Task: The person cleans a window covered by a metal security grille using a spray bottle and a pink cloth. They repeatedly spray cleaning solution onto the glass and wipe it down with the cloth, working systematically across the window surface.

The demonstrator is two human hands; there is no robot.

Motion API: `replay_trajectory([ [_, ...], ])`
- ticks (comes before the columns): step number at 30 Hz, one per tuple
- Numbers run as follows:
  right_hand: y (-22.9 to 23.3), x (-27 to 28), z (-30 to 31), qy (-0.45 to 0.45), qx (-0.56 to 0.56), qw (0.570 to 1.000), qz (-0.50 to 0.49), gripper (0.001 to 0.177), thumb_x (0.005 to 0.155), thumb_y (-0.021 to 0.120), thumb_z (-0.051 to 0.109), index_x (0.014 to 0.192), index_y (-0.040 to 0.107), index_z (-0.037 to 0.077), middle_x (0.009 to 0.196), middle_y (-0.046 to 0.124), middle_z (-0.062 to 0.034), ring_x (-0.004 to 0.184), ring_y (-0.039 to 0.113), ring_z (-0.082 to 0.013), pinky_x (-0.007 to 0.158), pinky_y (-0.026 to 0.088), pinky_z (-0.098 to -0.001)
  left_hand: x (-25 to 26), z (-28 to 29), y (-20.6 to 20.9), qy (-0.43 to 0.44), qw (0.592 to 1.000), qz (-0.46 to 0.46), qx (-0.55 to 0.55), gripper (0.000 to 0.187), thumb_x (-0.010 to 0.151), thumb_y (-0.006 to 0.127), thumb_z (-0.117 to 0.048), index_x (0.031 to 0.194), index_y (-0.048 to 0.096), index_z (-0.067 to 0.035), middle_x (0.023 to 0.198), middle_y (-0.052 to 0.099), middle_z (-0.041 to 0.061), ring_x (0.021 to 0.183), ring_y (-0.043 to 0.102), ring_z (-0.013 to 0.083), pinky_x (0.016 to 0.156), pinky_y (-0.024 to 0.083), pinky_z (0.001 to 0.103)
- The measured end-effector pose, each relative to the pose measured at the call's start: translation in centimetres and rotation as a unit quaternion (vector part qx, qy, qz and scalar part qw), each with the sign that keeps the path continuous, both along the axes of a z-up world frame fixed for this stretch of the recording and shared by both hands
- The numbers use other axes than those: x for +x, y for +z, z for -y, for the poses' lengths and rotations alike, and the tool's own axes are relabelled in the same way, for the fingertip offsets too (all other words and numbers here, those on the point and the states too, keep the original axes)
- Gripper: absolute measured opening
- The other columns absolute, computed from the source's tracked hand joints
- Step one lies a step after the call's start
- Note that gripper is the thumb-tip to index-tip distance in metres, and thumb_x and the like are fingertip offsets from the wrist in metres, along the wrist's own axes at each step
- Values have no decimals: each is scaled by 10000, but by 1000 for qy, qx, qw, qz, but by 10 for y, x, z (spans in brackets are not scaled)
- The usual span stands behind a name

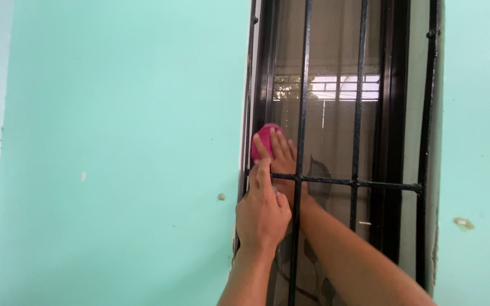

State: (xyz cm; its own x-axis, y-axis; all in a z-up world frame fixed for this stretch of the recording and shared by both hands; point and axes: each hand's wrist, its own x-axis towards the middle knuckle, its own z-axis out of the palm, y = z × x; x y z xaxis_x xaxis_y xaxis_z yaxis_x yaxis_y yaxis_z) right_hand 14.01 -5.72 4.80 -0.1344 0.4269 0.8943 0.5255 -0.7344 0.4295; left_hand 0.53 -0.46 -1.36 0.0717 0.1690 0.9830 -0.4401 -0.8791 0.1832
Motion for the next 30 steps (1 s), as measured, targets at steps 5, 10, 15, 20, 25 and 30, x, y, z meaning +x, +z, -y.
replay_trajectory([
  [5, -8, 2, 0, 13, 40, 999, -16, 626, 1085, 464, 373, 1652, 295, 170, 1694, 269, -166, 1599, 191, -302, 1279, 151, -502, 9, -1, 1, 26, 999, 16, 12, 659, 815, 620, -64, 1435, 396, -43, 1369, 579, 242, 998, 729, 396, 707, 652, 435],
  [10, -115, -24, 0, 137, 76, 954, -255, 655, 989, 522, 424, 1538, 384, 95, 1588, 420, -146, 1510, 332, -267, 1249, 234, -469, 9, 2, 0, 34, 999, -9, -2, 640, 826, 610, -48, 1428, 394, -42, 1380, 577, 234, 876, 754, 369, 663, 656, 428],
  [15, -162, -52, 17, 59, -48, 960, -270, 701, 954, 608, 438, 1495, 379, 55, 1579, 364, -212, 1531, 188, -382, 1207, 169, -520, 4, 2, 2, 32, 998, -48, -9, 646, 828, 601, -56, 1435, 379, -50, 1393, 562, 232, 783, 765, 357, 609, 658, 417],
  [20, -141, -55, 22, 68, -65, 950, -299, 584, 1019, 508, 422, 1539, 430, 167, 1631, 429, -54, 1578, 310, -257, 1332, 239, -453, 8, 1, -1, 47, 998, -35, 7, 640, 842, 601, -51, 1439, 372, -46, 1393, 554, 257, 823, 764, 359, 617, 661, 408],
  [25, -78, -28, 25, 26, -15, 987, -159, 802, 910, 572, 380, 1560, 259, 29, 1655, 195, -209, 1529, 141, -390, 1188, 176, -528, 14, 1, 0, 61, 998, -18, 12, 643, 844, 597, -52, 1440, 356, -64, 1380, 556, 257, 861, 765, 350, 618, 669, 389],
  [30, -37, 7, 25, -19, 140, 989, 35, 771, 993, 471, 419, 1566, 225, -34, 1623, 134, -290, 1527, 113, -421, 1225, 111, -596, 10, -1, 0, 53, 997, -55, 20, 646, 861, 570, -21, 1455, 321, -79, 1414, 532, 245, 808, 780, 310, 577, 665, 355],
])
